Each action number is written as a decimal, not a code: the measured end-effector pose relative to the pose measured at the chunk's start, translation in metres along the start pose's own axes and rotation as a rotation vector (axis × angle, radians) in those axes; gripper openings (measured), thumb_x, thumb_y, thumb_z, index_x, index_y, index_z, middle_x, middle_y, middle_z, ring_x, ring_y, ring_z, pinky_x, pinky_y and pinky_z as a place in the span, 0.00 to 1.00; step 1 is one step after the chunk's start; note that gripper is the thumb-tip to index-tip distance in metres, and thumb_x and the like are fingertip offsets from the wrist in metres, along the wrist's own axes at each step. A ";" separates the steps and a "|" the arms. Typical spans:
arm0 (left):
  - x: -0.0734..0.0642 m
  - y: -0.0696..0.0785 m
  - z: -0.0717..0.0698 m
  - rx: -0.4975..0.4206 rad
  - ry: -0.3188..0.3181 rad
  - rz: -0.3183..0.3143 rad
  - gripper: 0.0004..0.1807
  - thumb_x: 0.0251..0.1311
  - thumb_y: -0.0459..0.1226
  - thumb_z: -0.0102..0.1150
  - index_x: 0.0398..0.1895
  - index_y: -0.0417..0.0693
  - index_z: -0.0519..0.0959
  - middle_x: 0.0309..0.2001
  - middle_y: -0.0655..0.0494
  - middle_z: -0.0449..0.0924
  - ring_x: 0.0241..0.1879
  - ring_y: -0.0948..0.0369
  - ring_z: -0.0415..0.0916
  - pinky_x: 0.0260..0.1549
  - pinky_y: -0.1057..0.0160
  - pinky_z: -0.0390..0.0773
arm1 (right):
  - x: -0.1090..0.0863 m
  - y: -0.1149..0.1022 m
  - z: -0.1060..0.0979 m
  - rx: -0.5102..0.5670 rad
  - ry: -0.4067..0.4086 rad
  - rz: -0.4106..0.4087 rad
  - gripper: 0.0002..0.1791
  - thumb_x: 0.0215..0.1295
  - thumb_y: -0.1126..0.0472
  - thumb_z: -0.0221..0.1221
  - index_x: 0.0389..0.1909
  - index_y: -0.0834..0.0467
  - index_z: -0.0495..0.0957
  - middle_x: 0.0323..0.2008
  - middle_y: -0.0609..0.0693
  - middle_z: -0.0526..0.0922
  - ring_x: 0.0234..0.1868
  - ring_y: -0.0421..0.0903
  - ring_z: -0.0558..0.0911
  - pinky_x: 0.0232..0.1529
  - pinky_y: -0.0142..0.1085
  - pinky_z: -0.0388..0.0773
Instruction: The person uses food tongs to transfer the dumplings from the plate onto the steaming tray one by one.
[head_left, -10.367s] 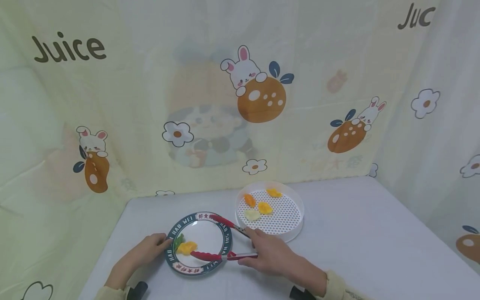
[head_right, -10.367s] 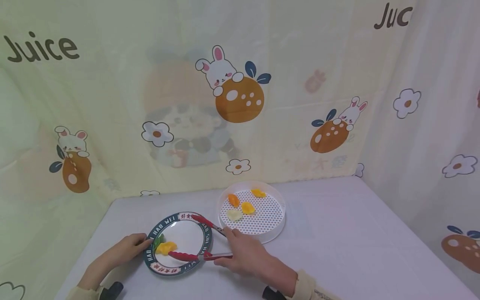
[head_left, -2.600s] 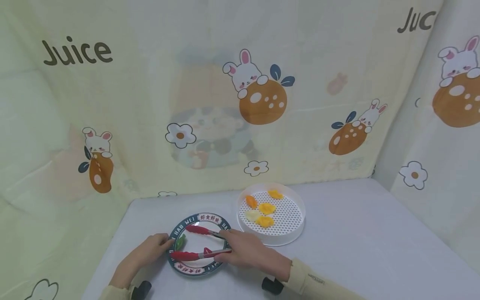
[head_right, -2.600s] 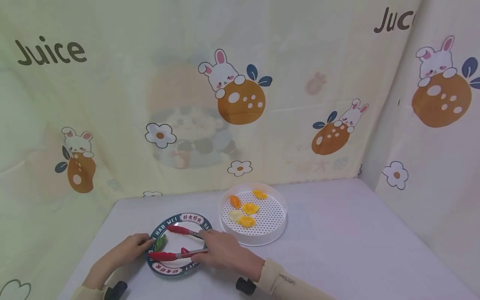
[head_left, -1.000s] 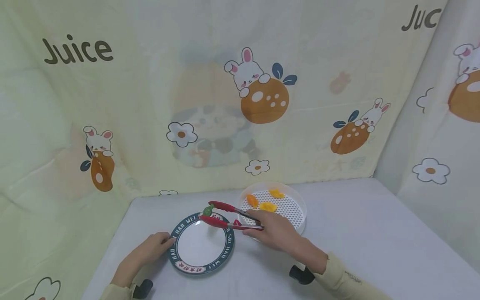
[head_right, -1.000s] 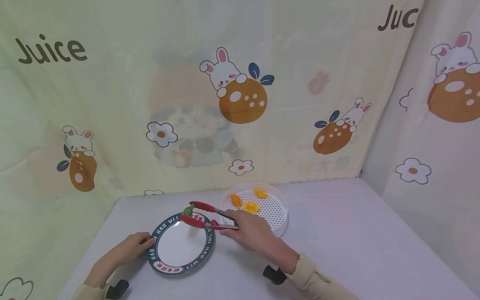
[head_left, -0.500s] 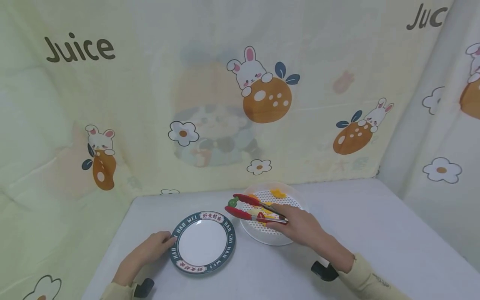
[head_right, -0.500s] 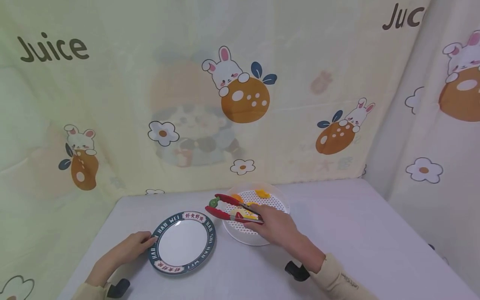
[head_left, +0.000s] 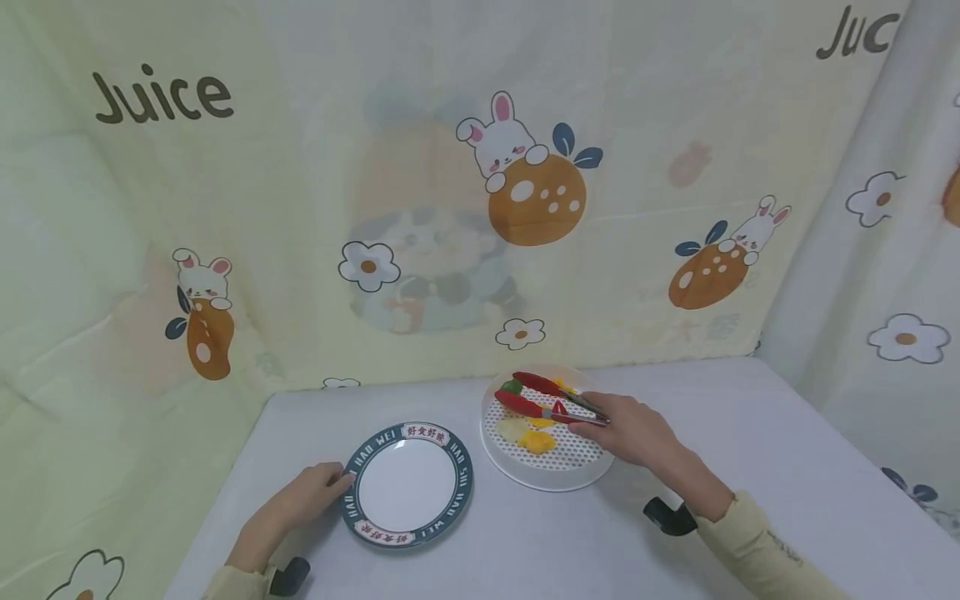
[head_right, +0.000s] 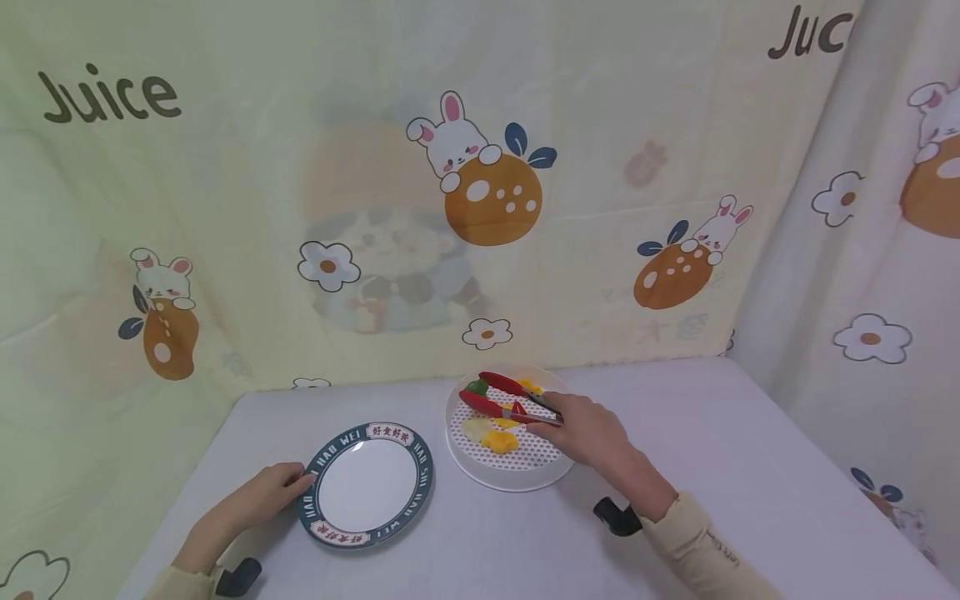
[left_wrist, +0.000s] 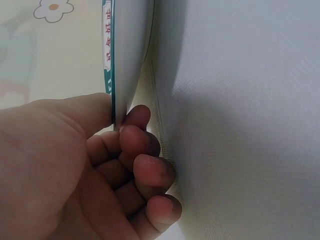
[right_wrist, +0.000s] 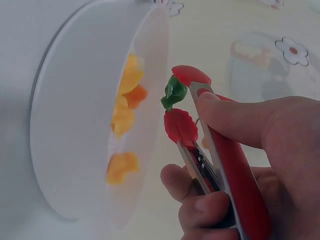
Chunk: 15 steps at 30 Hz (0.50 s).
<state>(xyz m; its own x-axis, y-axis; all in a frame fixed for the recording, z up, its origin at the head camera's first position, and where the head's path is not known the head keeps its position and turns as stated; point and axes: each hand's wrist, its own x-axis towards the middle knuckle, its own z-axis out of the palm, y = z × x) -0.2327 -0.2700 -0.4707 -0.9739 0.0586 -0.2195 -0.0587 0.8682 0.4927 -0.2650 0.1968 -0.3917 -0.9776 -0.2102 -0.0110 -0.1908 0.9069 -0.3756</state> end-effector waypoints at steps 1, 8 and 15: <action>0.000 0.000 0.000 0.003 -0.001 0.001 0.14 0.74 0.45 0.50 0.35 0.46 0.77 0.27 0.55 0.75 0.30 0.61 0.72 0.33 0.59 0.77 | 0.001 0.003 0.000 -0.001 -0.002 0.007 0.44 0.60 0.36 0.65 0.68 0.62 0.70 0.59 0.63 0.80 0.51 0.56 0.79 0.43 0.48 0.81; 0.001 0.001 0.000 0.022 0.001 0.003 0.14 0.74 0.45 0.50 0.35 0.45 0.77 0.27 0.55 0.74 0.30 0.61 0.72 0.33 0.60 0.77 | 0.008 0.019 0.000 -0.011 -0.033 0.059 0.44 0.61 0.37 0.65 0.67 0.65 0.70 0.56 0.64 0.80 0.47 0.55 0.78 0.41 0.45 0.81; -0.001 0.002 0.000 0.008 0.008 -0.002 0.14 0.74 0.44 0.50 0.34 0.46 0.77 0.26 0.55 0.74 0.29 0.60 0.71 0.31 0.61 0.75 | 0.020 0.022 0.000 -0.007 -0.070 0.059 0.39 0.63 0.42 0.66 0.65 0.66 0.72 0.51 0.62 0.82 0.43 0.52 0.77 0.37 0.42 0.79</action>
<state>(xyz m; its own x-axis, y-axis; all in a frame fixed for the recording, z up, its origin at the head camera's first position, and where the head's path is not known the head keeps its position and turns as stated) -0.2320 -0.2683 -0.4694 -0.9755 0.0528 -0.2136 -0.0590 0.8725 0.4851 -0.2892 0.2126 -0.4005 -0.9787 -0.1809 -0.0975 -0.1338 0.9211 -0.3656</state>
